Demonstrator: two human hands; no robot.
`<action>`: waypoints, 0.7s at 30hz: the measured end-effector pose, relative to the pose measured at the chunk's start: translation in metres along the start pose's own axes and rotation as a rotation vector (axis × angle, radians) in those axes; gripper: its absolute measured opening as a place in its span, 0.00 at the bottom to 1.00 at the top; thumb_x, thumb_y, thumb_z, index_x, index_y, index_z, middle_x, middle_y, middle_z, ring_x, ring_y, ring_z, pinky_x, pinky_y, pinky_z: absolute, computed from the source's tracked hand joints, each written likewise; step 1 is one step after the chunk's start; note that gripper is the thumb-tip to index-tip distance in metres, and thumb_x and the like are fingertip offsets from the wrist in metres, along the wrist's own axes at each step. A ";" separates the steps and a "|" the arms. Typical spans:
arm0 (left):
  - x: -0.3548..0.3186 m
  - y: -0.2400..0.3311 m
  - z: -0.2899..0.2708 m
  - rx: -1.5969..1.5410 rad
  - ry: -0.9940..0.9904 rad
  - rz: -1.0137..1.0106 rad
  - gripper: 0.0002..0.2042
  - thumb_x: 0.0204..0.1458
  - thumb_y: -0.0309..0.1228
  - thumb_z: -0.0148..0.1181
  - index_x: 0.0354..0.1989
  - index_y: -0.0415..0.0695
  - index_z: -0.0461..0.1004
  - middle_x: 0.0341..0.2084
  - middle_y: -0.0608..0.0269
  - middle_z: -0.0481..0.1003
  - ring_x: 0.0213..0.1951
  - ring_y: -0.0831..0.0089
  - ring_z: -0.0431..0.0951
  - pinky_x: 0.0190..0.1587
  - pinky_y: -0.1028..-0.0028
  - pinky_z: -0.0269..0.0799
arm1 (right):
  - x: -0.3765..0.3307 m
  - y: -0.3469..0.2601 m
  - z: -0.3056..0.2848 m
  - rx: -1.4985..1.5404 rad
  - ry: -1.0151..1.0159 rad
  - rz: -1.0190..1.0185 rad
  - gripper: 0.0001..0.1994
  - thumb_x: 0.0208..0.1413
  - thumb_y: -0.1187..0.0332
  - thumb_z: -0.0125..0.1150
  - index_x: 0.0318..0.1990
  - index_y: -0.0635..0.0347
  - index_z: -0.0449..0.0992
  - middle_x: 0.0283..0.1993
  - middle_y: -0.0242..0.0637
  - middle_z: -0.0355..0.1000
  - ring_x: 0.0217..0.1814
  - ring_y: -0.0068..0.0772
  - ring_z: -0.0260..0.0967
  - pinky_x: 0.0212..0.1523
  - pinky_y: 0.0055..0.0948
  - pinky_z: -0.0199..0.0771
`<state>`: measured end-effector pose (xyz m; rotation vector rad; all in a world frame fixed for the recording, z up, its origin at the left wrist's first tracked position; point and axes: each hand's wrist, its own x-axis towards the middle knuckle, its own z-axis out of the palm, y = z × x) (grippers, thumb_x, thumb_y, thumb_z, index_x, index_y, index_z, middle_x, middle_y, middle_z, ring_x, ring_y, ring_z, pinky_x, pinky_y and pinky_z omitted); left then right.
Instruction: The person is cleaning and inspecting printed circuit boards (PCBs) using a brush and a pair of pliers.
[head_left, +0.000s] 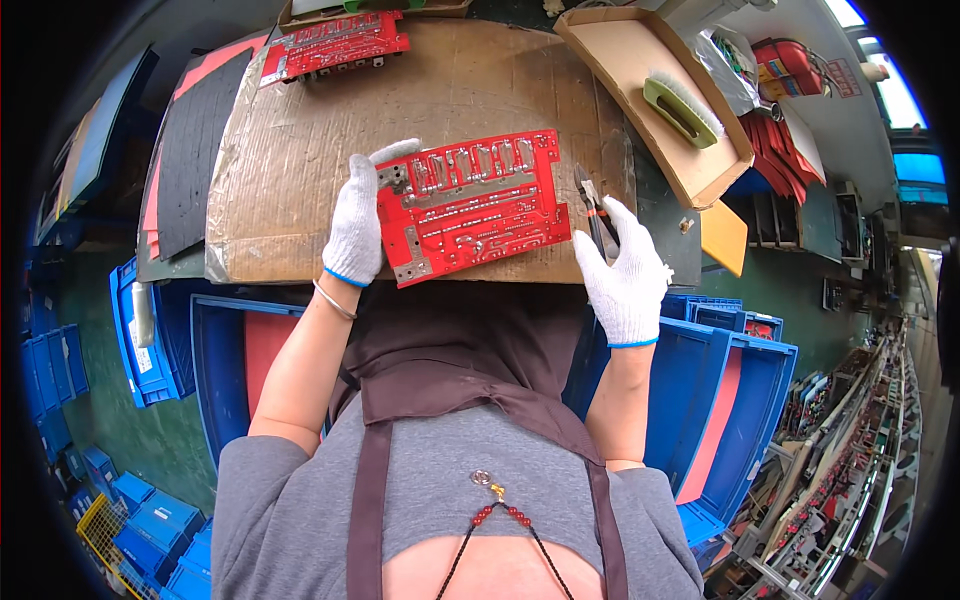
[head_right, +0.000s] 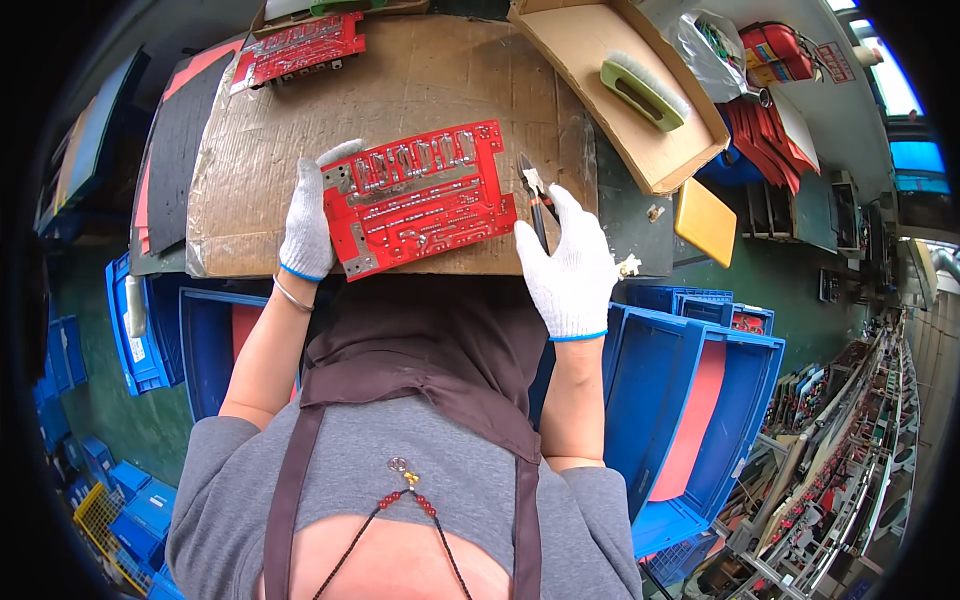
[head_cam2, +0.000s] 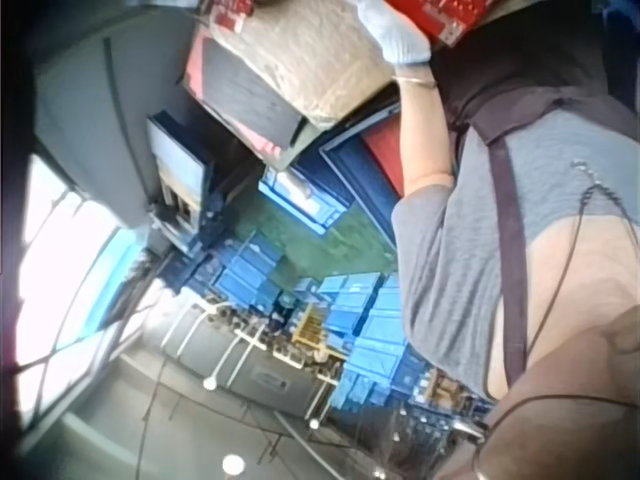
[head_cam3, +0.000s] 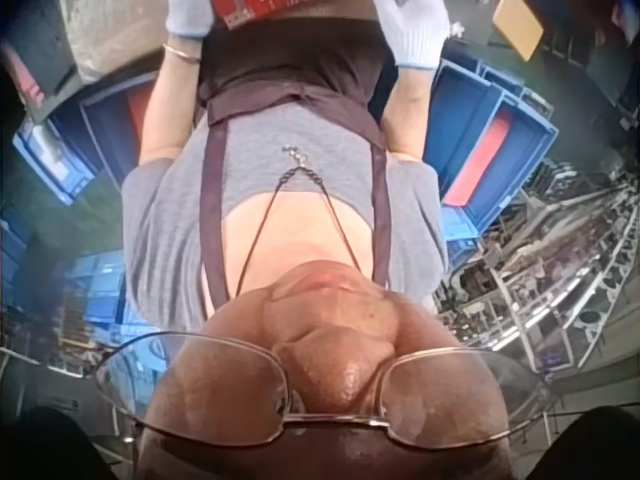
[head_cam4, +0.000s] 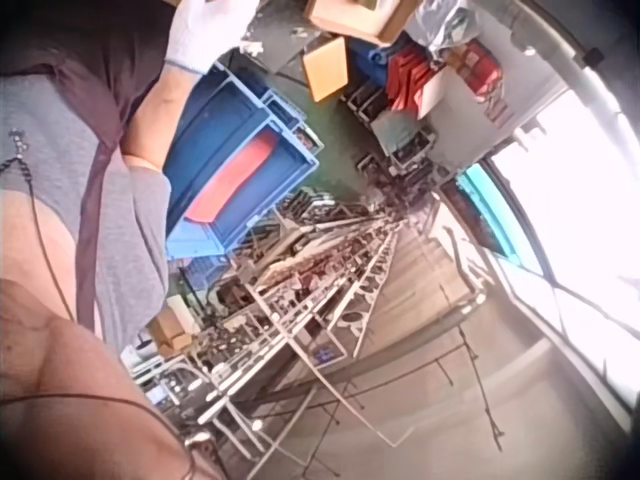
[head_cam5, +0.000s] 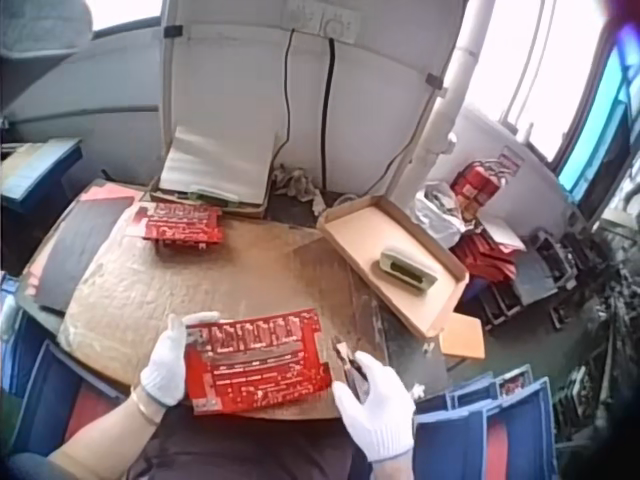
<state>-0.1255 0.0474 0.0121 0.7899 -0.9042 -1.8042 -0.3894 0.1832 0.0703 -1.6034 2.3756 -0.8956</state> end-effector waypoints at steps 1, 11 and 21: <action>0.000 0.000 0.000 0.004 0.000 0.000 0.35 0.73 0.59 0.34 0.66 0.37 0.71 0.57 0.53 0.77 0.57 0.67 0.78 0.64 0.64 0.75 | 0.001 -0.001 0.001 -0.005 0.011 -0.012 0.27 0.58 0.62 0.73 0.63 0.61 0.76 0.58 0.48 0.79 0.57 0.42 0.80 0.59 0.33 0.78; 0.005 -0.004 -0.003 -0.008 -0.006 0.024 0.36 0.73 0.58 0.35 0.65 0.36 0.72 0.56 0.53 0.78 0.57 0.68 0.79 0.65 0.64 0.74 | 0.004 0.001 -0.001 0.013 0.012 0.080 0.23 0.62 0.62 0.68 0.61 0.62 0.76 0.53 0.52 0.81 0.54 0.43 0.82 0.58 0.35 0.78; 0.002 -0.002 0.000 -0.007 0.009 0.006 0.35 0.73 0.58 0.35 0.65 0.36 0.72 0.56 0.53 0.78 0.56 0.68 0.79 0.64 0.65 0.75 | -0.014 -0.010 -0.001 -0.335 -0.024 -0.283 0.28 0.51 0.62 0.75 0.62 0.53 0.78 0.53 0.44 0.77 0.58 0.48 0.72 0.60 0.44 0.72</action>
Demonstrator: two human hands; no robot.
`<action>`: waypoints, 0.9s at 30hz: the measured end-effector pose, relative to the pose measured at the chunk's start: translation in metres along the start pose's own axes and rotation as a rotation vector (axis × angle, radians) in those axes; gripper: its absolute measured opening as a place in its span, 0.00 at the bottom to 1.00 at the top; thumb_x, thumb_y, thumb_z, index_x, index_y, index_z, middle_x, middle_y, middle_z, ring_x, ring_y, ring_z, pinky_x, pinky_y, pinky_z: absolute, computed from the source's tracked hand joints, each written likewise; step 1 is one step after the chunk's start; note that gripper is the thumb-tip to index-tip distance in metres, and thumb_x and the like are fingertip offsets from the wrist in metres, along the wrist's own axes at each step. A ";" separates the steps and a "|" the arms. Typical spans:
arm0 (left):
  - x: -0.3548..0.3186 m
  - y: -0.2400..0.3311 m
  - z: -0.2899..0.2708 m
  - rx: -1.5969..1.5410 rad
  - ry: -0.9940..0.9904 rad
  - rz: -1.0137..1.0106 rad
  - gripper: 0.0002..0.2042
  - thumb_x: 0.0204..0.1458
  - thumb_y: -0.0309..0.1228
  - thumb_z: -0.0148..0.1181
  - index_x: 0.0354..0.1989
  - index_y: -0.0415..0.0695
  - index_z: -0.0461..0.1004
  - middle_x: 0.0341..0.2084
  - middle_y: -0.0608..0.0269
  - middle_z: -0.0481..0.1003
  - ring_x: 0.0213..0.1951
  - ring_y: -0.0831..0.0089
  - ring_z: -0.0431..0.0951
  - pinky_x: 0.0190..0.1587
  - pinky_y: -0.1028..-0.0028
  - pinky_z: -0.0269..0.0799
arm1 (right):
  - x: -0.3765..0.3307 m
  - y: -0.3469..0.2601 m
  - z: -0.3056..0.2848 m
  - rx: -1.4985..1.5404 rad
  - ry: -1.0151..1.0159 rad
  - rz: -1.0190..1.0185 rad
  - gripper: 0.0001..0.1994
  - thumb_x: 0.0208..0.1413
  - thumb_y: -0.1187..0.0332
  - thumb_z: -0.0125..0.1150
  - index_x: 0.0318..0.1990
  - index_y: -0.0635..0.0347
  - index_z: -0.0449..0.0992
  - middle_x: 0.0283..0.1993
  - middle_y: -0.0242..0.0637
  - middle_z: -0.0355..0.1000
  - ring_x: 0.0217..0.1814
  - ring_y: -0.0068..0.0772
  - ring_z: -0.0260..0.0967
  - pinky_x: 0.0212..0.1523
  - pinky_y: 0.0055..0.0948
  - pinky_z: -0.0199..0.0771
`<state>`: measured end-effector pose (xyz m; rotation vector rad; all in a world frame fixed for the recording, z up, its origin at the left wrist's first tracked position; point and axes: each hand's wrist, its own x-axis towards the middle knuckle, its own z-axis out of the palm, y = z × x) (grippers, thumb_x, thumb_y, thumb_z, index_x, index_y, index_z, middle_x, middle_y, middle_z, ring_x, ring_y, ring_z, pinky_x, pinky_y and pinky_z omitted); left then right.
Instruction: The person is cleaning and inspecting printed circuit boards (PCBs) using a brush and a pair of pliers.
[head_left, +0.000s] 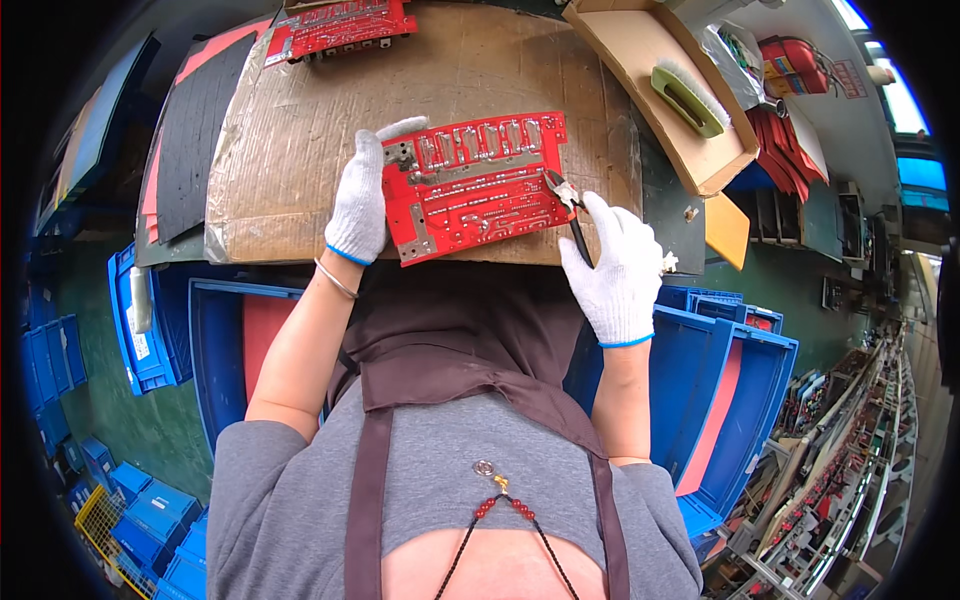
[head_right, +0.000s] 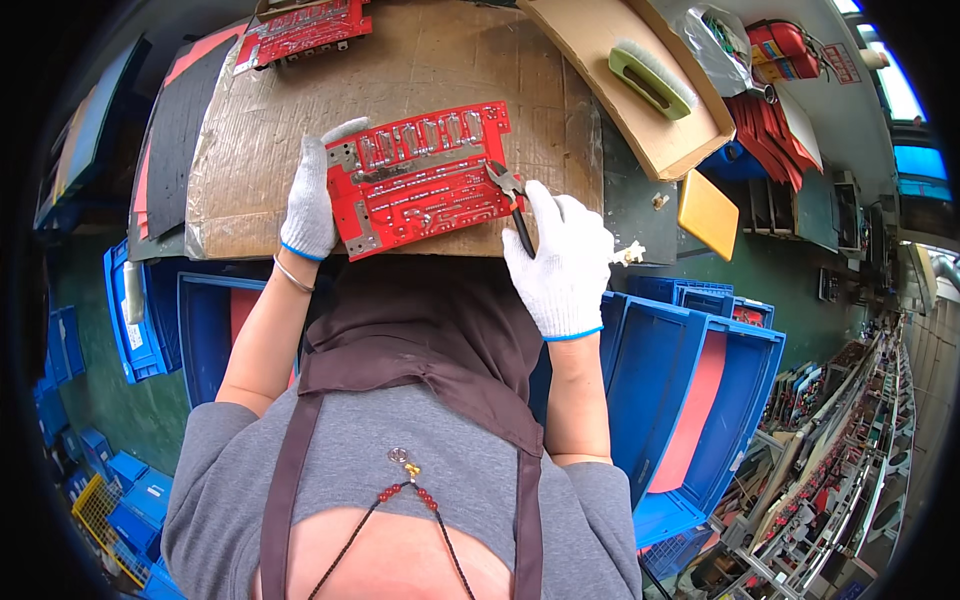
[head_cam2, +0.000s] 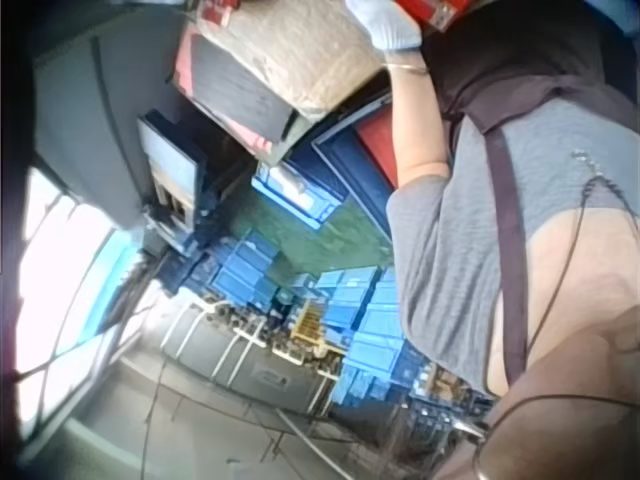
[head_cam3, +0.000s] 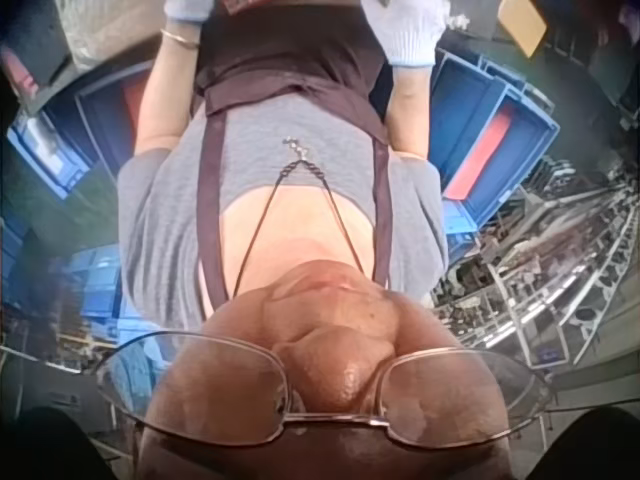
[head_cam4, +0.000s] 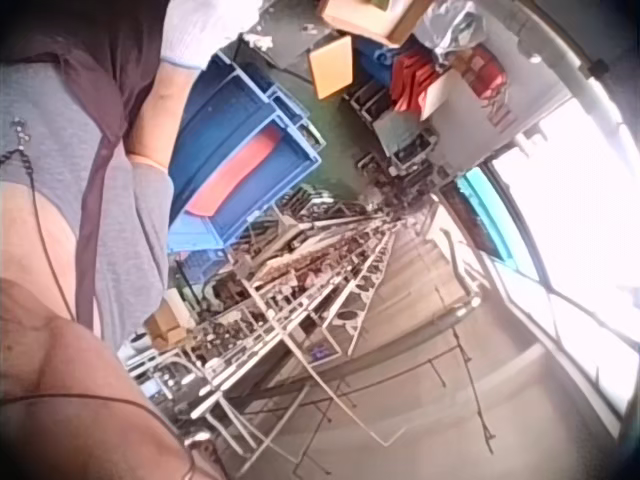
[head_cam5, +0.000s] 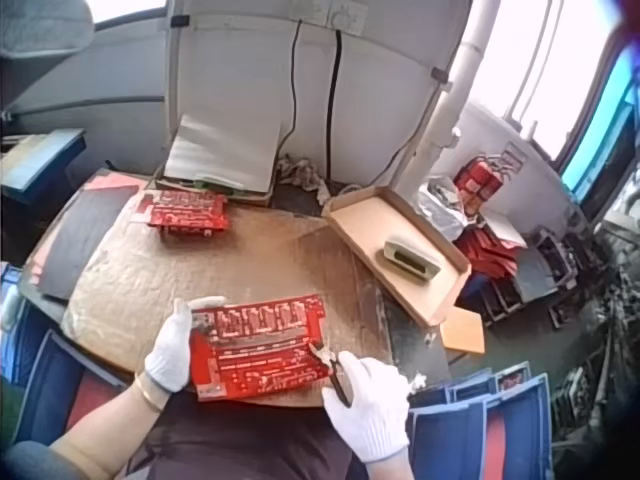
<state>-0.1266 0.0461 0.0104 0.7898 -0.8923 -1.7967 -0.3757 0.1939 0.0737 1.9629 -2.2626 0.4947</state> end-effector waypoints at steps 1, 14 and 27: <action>0.001 -0.001 -0.001 0.010 -0.006 0.010 0.35 0.73 0.58 0.35 0.65 0.36 0.72 0.56 0.53 0.78 0.56 0.68 0.79 0.64 0.65 0.75 | 0.000 0.001 0.003 0.003 -0.002 -0.017 0.28 0.52 0.62 0.75 0.62 0.51 0.77 0.54 0.43 0.75 0.57 0.48 0.71 0.59 0.44 0.71; 0.001 0.003 0.004 0.062 -0.010 0.037 0.33 0.75 0.55 0.31 0.63 0.39 0.74 0.51 0.55 0.81 0.52 0.71 0.82 0.59 0.68 0.80 | -0.006 0.008 0.016 0.470 -0.024 0.314 0.25 0.58 0.68 0.72 0.63 0.61 0.77 0.57 0.43 0.79 0.54 0.32 0.79 0.59 0.31 0.77; -0.002 0.001 -0.001 0.112 -0.102 0.087 0.38 0.70 0.63 0.33 0.65 0.40 0.72 0.56 0.56 0.78 0.57 0.69 0.79 0.63 0.65 0.77 | 0.016 0.030 0.020 0.283 -0.008 0.355 0.24 0.63 0.62 0.68 0.63 0.62 0.76 0.56 0.49 0.80 0.56 0.39 0.80 0.60 0.34 0.76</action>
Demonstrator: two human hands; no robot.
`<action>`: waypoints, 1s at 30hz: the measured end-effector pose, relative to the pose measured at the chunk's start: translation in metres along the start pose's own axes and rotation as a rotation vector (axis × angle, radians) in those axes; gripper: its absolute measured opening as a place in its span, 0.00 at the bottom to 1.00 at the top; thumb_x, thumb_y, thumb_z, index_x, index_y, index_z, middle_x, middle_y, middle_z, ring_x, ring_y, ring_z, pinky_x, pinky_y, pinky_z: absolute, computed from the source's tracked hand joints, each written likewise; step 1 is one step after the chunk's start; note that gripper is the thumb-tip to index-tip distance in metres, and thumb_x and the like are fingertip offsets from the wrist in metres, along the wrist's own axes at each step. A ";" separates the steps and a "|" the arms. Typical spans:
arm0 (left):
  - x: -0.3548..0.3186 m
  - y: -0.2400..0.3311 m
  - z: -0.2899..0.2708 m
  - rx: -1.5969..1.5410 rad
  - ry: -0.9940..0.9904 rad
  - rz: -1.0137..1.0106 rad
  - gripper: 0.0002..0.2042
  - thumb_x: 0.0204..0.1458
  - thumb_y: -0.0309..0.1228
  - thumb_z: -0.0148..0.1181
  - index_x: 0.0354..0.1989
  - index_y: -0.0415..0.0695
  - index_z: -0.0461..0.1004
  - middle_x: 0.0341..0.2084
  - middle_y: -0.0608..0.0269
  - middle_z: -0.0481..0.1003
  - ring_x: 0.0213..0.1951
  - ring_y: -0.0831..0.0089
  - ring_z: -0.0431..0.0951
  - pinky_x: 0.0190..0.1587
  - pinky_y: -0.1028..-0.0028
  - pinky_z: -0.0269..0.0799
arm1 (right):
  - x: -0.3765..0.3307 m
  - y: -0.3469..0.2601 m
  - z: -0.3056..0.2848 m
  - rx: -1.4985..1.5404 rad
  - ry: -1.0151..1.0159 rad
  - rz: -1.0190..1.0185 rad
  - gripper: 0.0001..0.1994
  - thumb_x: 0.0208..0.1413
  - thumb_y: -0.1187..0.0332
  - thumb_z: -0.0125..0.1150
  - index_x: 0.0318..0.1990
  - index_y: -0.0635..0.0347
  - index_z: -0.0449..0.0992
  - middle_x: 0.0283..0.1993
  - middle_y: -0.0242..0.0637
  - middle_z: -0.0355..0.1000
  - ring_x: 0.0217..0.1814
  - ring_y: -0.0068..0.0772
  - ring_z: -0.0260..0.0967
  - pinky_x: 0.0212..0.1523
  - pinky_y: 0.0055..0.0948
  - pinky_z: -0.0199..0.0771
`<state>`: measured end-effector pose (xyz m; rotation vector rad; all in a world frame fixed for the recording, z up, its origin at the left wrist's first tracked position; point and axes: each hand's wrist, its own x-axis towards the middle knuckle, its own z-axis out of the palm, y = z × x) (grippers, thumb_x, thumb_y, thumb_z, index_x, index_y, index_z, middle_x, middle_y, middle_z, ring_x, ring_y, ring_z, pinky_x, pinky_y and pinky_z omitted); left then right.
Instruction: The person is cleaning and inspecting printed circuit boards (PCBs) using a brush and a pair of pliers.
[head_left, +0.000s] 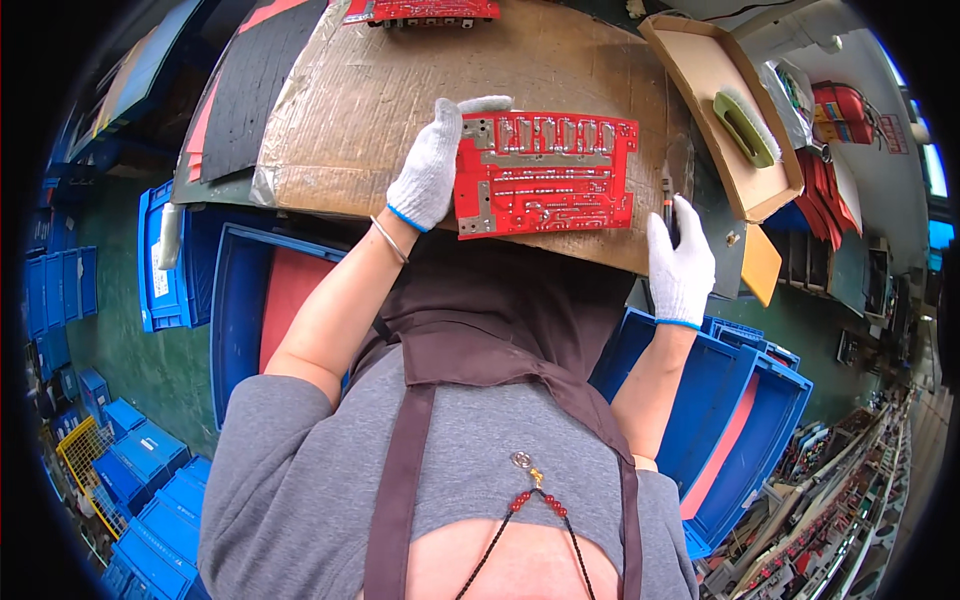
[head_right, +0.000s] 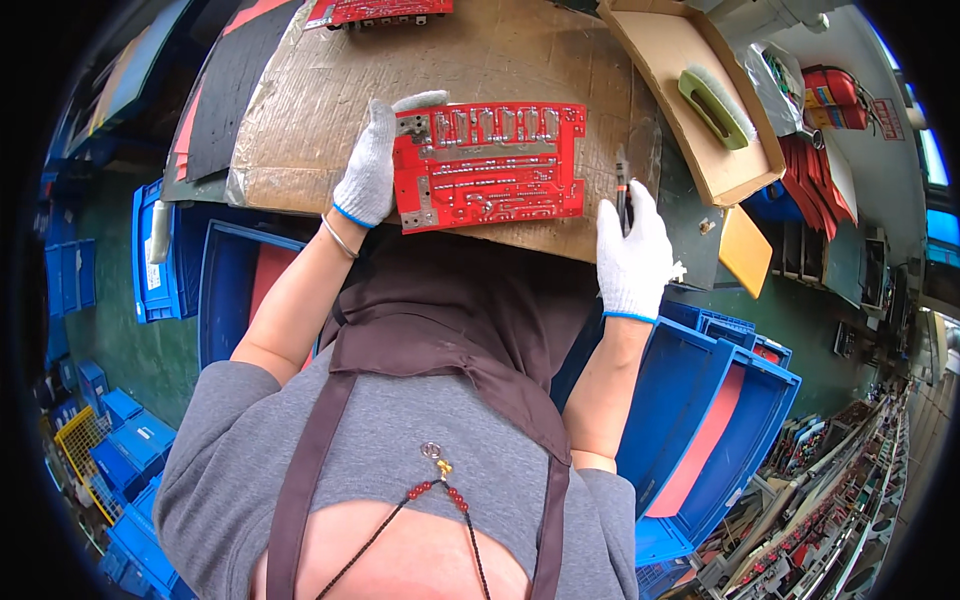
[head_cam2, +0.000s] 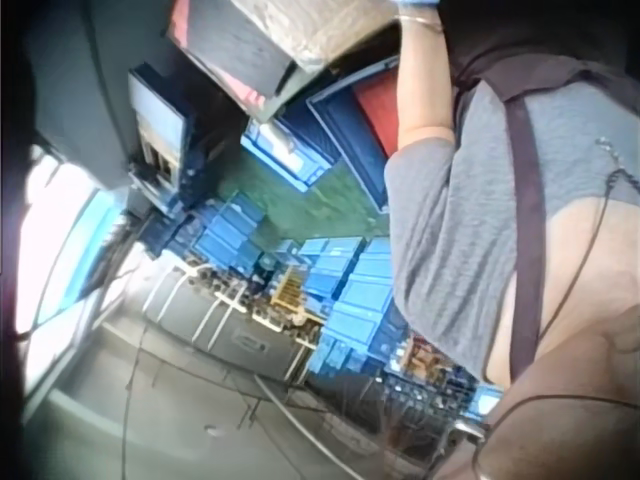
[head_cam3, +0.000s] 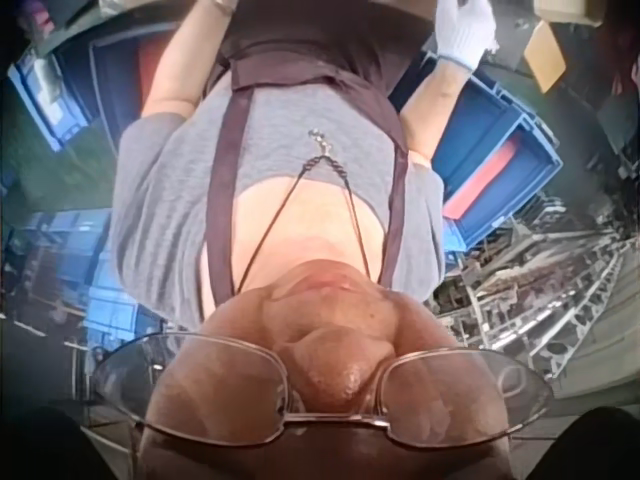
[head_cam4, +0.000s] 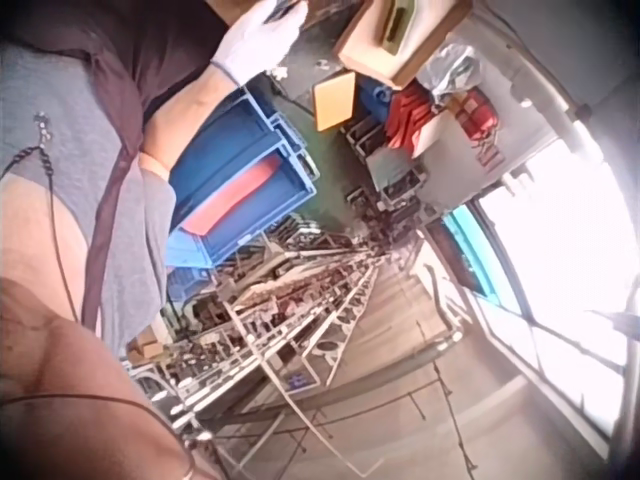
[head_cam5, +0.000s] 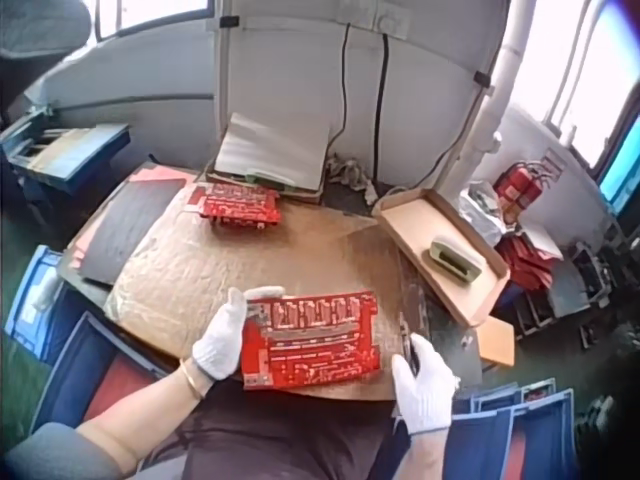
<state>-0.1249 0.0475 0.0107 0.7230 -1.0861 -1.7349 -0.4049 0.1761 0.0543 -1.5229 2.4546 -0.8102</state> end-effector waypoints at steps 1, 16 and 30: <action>0.000 0.000 0.002 -0.021 0.004 -0.007 0.39 0.70 0.64 0.33 0.65 0.40 0.72 0.57 0.56 0.77 0.58 0.69 0.78 0.64 0.64 0.75 | -0.002 -0.007 -0.003 -0.045 -0.036 -0.093 0.24 0.62 0.61 0.68 0.63 0.61 0.76 0.54 0.50 0.80 0.56 0.43 0.80 0.60 0.36 0.76; 0.010 0.009 -0.009 -0.300 -0.124 -0.139 0.52 0.63 0.74 0.24 0.71 0.35 0.65 0.66 0.50 0.71 0.67 0.58 0.72 0.71 0.56 0.67 | -0.002 -0.013 -0.018 -0.099 -0.010 -0.196 0.26 0.56 0.67 0.73 0.63 0.56 0.78 0.55 0.47 0.79 0.55 0.41 0.79 0.58 0.37 0.78; 0.010 0.022 -0.003 -0.288 -0.134 -0.199 0.37 0.74 0.57 0.27 0.73 0.37 0.63 0.68 0.53 0.70 0.64 0.60 0.75 0.69 0.59 0.71 | 0.010 -0.116 0.017 -0.235 -0.325 -1.120 0.22 0.51 0.67 0.71 0.57 0.46 0.79 0.46 0.36 0.74 0.46 0.43 0.73 0.45 0.42 0.72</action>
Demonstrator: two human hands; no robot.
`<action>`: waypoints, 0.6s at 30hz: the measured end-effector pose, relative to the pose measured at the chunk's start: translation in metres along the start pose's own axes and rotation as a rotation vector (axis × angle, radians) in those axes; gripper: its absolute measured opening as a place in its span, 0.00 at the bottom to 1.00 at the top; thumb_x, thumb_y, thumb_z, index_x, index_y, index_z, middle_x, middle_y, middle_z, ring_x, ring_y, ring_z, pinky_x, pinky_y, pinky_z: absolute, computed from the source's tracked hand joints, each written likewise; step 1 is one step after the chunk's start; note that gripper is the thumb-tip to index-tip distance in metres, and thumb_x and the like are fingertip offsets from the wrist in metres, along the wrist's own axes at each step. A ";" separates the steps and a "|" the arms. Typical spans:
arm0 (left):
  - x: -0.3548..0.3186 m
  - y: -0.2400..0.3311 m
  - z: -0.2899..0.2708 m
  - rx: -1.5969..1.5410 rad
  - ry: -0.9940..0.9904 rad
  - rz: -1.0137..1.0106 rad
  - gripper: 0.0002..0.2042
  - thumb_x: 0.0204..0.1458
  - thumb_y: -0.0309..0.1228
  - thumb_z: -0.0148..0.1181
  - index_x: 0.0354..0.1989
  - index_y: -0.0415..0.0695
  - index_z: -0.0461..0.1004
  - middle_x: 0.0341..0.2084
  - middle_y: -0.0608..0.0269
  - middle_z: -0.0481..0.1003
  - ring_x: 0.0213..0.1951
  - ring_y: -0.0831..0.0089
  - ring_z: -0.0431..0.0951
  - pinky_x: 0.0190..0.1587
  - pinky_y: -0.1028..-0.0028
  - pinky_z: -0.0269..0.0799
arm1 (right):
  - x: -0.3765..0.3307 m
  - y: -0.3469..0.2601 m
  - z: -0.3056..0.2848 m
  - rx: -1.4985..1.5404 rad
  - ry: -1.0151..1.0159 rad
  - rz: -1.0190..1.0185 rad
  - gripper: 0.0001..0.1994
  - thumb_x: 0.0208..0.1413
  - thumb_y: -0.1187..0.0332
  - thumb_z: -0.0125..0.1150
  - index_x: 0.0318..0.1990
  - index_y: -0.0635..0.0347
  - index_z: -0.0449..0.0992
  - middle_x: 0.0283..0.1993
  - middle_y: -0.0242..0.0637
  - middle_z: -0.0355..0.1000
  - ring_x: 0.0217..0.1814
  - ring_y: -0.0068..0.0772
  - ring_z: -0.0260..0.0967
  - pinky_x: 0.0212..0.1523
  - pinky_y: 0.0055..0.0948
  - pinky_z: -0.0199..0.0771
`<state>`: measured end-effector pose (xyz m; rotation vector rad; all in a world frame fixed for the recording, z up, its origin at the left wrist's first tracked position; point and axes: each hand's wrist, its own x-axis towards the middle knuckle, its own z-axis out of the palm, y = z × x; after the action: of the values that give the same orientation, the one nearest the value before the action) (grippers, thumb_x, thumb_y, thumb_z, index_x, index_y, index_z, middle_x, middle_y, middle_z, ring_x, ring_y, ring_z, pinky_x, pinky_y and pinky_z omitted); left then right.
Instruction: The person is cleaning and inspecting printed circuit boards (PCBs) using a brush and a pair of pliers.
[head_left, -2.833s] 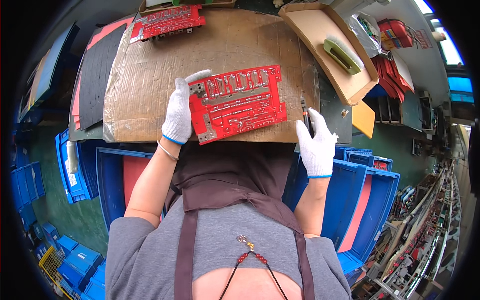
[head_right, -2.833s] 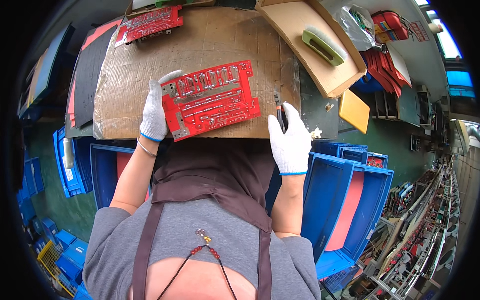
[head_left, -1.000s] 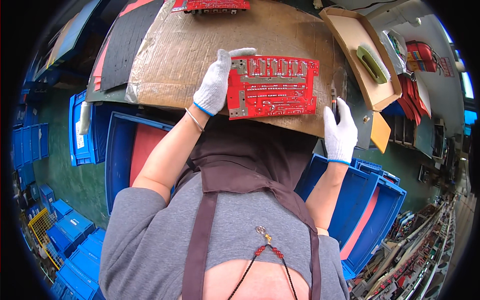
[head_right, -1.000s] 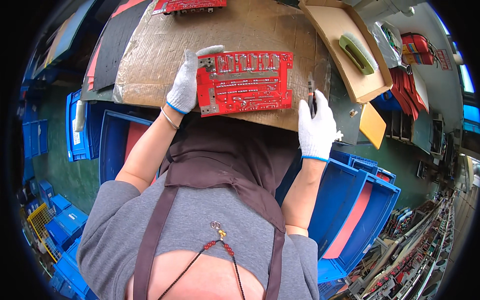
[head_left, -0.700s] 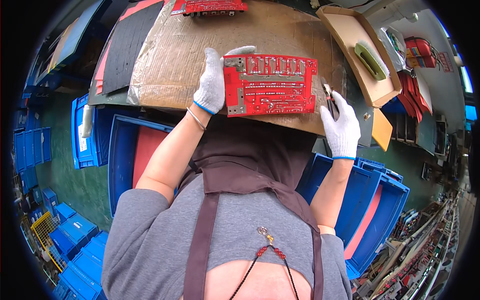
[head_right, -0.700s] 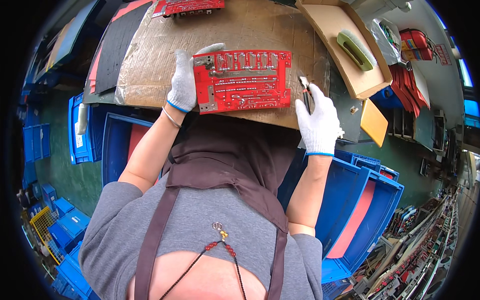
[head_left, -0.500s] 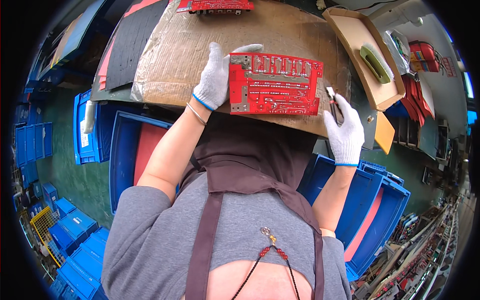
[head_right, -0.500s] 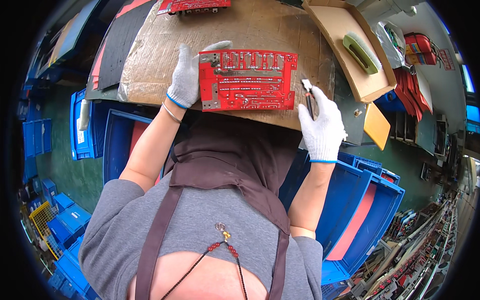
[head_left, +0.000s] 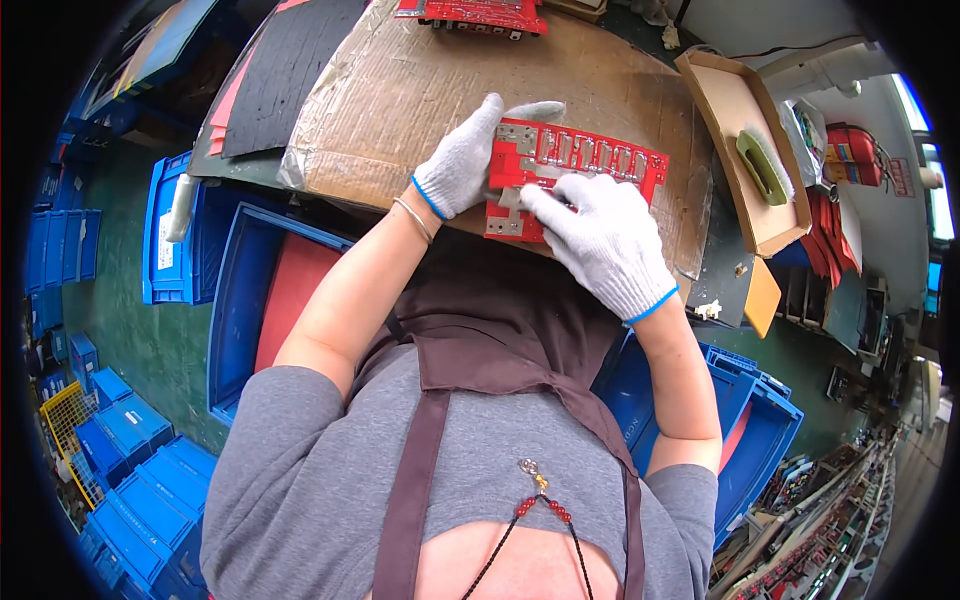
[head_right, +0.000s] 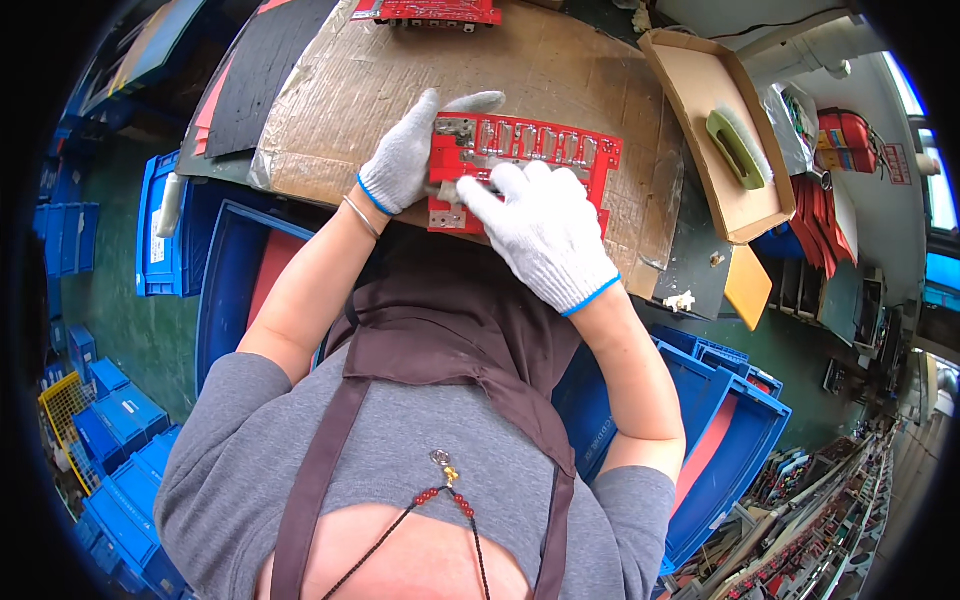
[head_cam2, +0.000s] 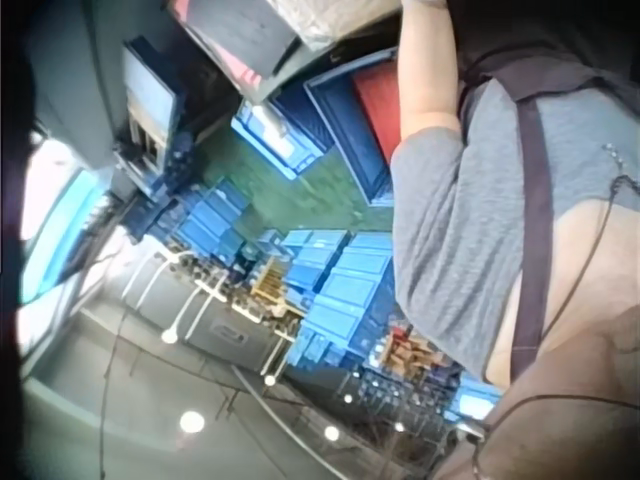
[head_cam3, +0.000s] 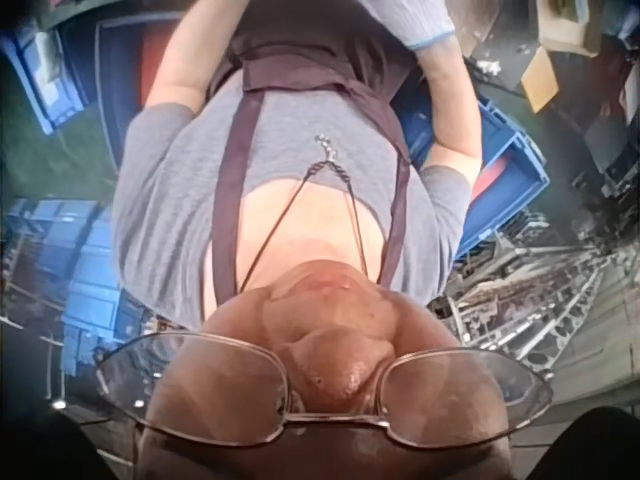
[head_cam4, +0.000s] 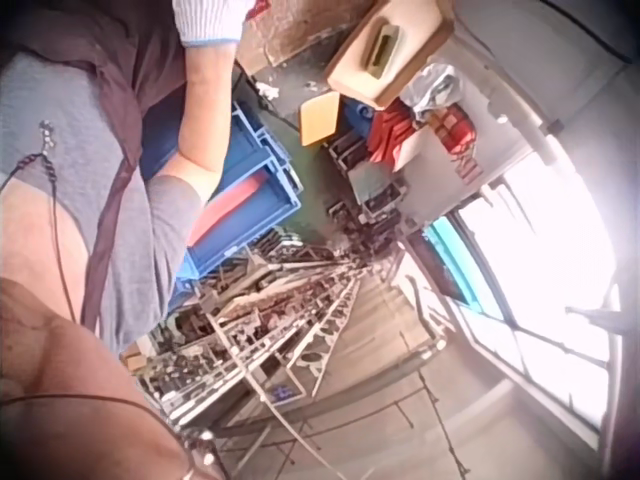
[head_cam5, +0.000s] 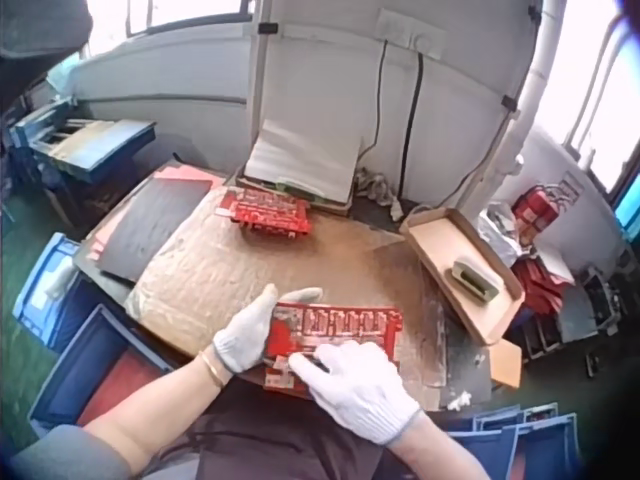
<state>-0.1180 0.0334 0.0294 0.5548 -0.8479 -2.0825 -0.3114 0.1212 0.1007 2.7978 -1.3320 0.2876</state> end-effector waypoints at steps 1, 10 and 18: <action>-0.001 0.000 -0.001 -0.004 0.007 0.004 0.37 0.74 0.57 0.27 0.73 0.37 0.63 0.68 0.53 0.70 0.64 0.60 0.75 0.69 0.59 0.71 | 0.001 -0.002 0.000 0.002 -0.004 -0.008 0.22 0.51 0.67 0.71 0.57 0.46 0.79 0.46 0.36 0.74 0.46 0.43 0.73 0.45 0.42 0.72; 0.001 -0.001 -0.006 -0.024 -0.038 0.028 0.36 0.74 0.56 0.29 0.72 0.37 0.64 0.66 0.52 0.72 0.63 0.64 0.76 0.67 0.62 0.73 | 0.006 0.002 -0.005 -0.040 -0.012 -0.083 0.26 0.53 0.66 0.71 0.61 0.45 0.77 0.48 0.34 0.73 0.47 0.40 0.73 0.47 0.41 0.72; 0.000 -0.002 -0.008 -0.045 -0.048 0.018 0.36 0.74 0.56 0.30 0.72 0.35 0.64 0.67 0.51 0.70 0.65 0.63 0.74 0.69 0.61 0.72 | 0.006 0.000 -0.011 0.032 -0.093 -0.042 0.25 0.53 0.66 0.70 0.61 0.44 0.77 0.49 0.35 0.73 0.50 0.42 0.72 0.50 0.42 0.72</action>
<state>-0.1143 0.0313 0.0224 0.4734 -0.8281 -2.1001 -0.3092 0.1174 0.1128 2.8954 -1.2947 0.1817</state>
